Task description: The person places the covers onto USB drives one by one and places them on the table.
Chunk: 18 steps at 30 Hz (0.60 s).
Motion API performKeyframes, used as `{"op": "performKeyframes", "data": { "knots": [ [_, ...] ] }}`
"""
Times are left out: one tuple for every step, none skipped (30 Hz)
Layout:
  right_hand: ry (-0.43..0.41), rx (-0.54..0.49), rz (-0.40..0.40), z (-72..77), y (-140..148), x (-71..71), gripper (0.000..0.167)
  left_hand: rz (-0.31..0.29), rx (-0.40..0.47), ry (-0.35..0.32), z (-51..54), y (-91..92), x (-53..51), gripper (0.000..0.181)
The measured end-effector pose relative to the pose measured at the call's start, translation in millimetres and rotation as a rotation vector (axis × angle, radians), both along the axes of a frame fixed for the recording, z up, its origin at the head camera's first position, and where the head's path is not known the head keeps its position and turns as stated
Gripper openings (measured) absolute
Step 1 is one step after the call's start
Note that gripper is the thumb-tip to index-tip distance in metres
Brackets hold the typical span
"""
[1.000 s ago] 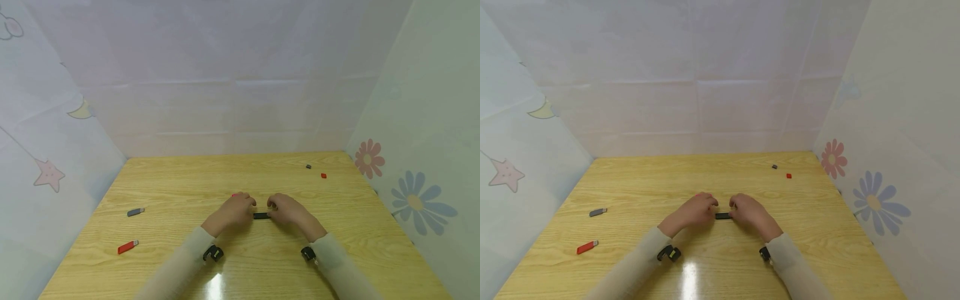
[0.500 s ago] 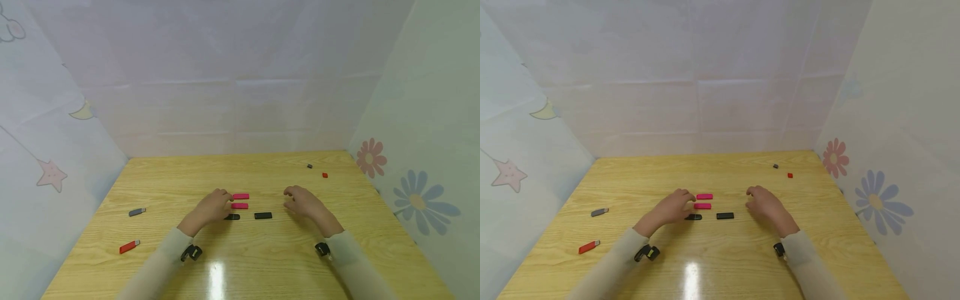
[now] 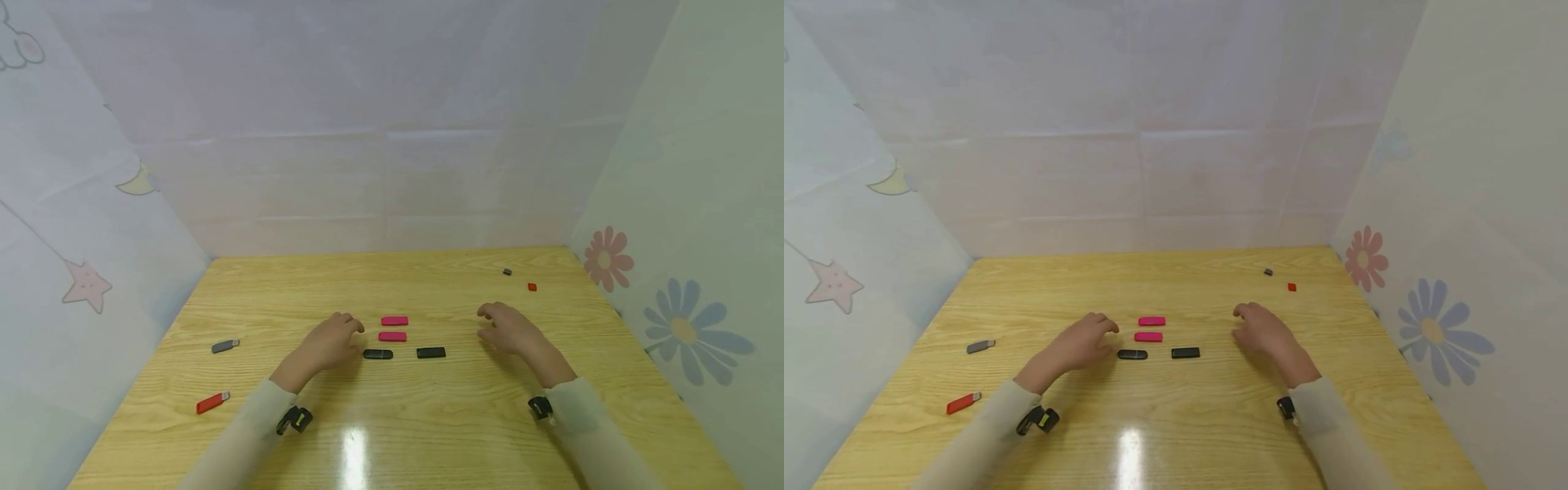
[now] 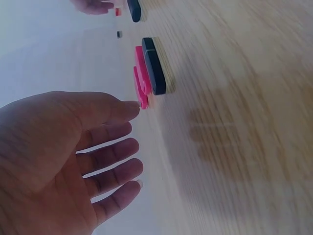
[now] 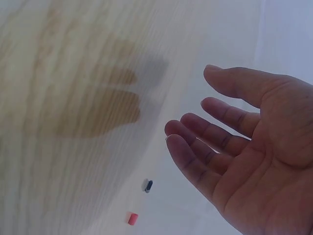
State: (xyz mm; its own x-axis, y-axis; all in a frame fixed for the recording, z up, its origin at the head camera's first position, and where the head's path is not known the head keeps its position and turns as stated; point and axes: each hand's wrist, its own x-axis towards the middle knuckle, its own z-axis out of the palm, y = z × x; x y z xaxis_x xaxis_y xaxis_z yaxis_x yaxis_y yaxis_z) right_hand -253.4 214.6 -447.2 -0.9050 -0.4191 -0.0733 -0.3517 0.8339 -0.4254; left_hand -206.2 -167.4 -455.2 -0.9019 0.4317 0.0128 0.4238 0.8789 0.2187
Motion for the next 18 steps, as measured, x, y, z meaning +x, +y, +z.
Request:
{"op": "performKeyframes", "data": {
  "knots": [
    [-0.003,0.000,-0.001,0.4,2,-0.3,0.041,0.004,0.001,-0.004,-0.7,-2.4,0.7,0.030],
    [-0.004,0.000,-0.002,0.7,4,-0.7,0.041,0.007,0.000,-0.006,-1.3,-4.8,1.6,0.030],
    [-0.005,0.000,-0.004,1.2,6,-1.0,0.041,0.013,-0.005,-0.010,-1.6,-7.2,2.6,0.030],
    [-0.008,-0.001,-0.005,1.9,8,-1.4,0.041,0.020,-0.007,-0.016,-1.7,-9.8,4.0,0.030],
    [-0.011,-0.004,-0.008,2.4,10,-2.0,0.042,0.027,-0.004,-0.022,-1.7,-12.3,5.3,0.030],
    [-0.012,-0.005,-0.010,2.8,12,-2.7,0.042,0.034,-0.001,-0.026,-1.8,-14.9,6.6,0.029],
    [-0.016,-0.009,-0.016,3.3,14,-3.7,0.043,0.041,-0.002,-0.031,-1.0,-17.3,8.3,0.029],
    [-0.012,-0.009,-0.016,3.4,16,-4.8,0.043,0.049,-0.006,-0.035,-0.4,-19.7,9.8,0.029],
    [-0.012,-0.009,-0.018,3.3,19,-6.5,0.044,0.057,-0.008,-0.041,0.1,-22.5,11.2,0.029],
    [-0.014,-0.011,-0.020,3.7,21,-8.0,0.044,0.063,-0.007,-0.043,0.4,-25.3,12.7,0.029],
    [-0.013,-0.010,-0.023,3.5,23,-9.6,0.045,0.069,-0.006,-0.041,0.5,-28.1,14.1,0.029],
    [-0.014,-0.012,-0.025,3.7,25,-11.1,0.045,0.075,-0.008,-0.043,1.1,-31.0,16.0,0.029],
    [-0.013,-0.012,-0.029,3.9,27,-12.4,0.045,0.080,-0.010,-0.043,1.6,-33.7,17.8,0.030],
    [-0.013,-0.011,-0.034,3.7,29,-13.8,0.045,0.083,-0.011,-0.042,1.6,-36.6,19.6,0.030],
    [-0.018,-0.012,-0.039,4.0,31,-15.0,0.045,0.083,-0.011,-0.040,2.3,-39.4,21.6,0.030],
    [-0.021,-0.016,-0.044,4.5,32,-15.8,0.046,0.084,-0.015,-0.038,3.1,-41.8,23.9,0.030],
    [-0.022,-0.016,-0.048,4.5,33,-16.7,0.046,0.082,-0.019,-0.035,3.9,-44.0,25.8,0.030],
    [-0.021,-0.016,-0.050,4.7,35,-17.6,0.046,0.082,-0.023,-0.039,5.2,-46.0,28.1,0.030]
  ]
}}
